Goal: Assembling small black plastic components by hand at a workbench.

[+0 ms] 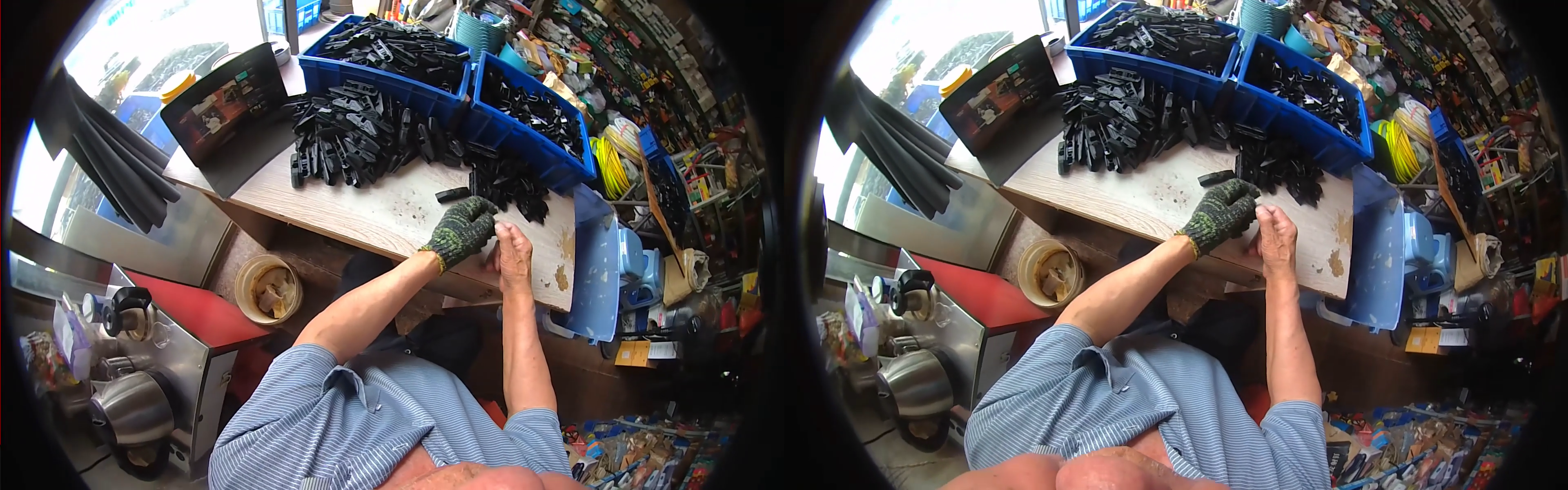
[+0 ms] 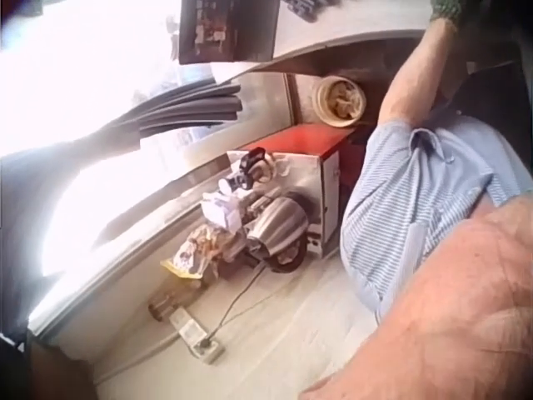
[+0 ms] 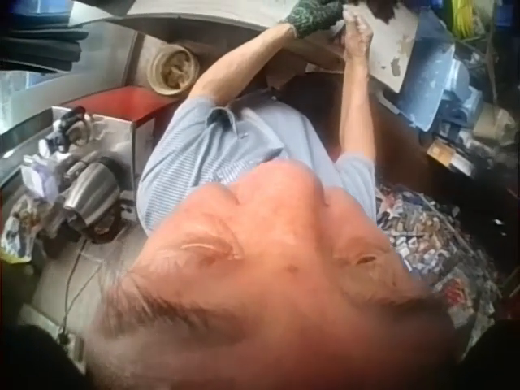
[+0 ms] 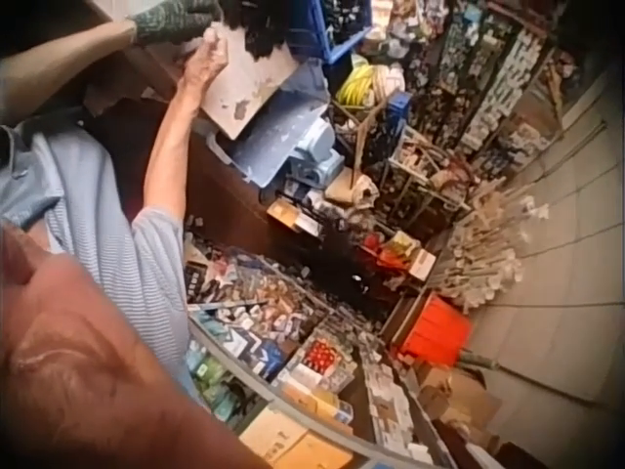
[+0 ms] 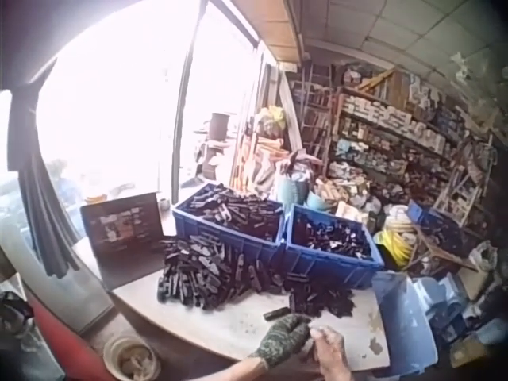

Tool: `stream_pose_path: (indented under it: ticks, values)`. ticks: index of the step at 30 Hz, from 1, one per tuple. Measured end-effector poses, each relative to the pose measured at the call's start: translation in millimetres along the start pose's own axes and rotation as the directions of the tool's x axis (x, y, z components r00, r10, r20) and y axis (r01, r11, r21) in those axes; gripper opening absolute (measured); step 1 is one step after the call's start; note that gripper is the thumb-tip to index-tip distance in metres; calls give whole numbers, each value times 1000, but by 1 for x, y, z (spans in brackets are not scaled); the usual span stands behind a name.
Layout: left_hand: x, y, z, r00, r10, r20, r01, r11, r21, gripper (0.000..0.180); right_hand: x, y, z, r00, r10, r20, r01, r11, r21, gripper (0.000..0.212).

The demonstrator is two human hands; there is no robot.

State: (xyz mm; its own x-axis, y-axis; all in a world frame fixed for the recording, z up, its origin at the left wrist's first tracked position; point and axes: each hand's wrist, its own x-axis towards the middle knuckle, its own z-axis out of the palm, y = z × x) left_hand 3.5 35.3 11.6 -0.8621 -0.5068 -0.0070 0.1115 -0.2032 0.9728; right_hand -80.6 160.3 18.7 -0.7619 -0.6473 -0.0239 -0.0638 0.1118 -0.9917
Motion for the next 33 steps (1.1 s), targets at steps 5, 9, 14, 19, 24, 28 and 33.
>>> stream_pose_path:
  ticks: [5,9,14,19,24,28,33]
  values:
    - [5,-7,4,992,-123,1,122,987,-103,20,5,18,5,979,-200,-44,197,978,-66,28]
    - [-7,-1,-4,967,214,-139,-111,843,527,35,10,34,-7,983,-118,-140,104,989,-101,30]
    - [10,13,-53,837,546,-48,-113,258,959,27,-5,7,13,983,77,-168,-48,984,170,28]
    - [15,-3,-54,818,562,121,-227,123,966,18,-6,15,4,953,134,-272,-66,967,245,23]
    - [-2,3,-48,882,438,176,-377,429,821,13,-1,11,12,902,218,-372,-103,946,306,13]
    - [-27,4,-36,872,426,243,-474,606,638,18,-3,-5,27,907,215,-361,-95,941,324,19]
    - [-19,-6,-6,912,340,228,-409,716,566,22,-2,6,15,892,130,-433,-3,960,281,30]
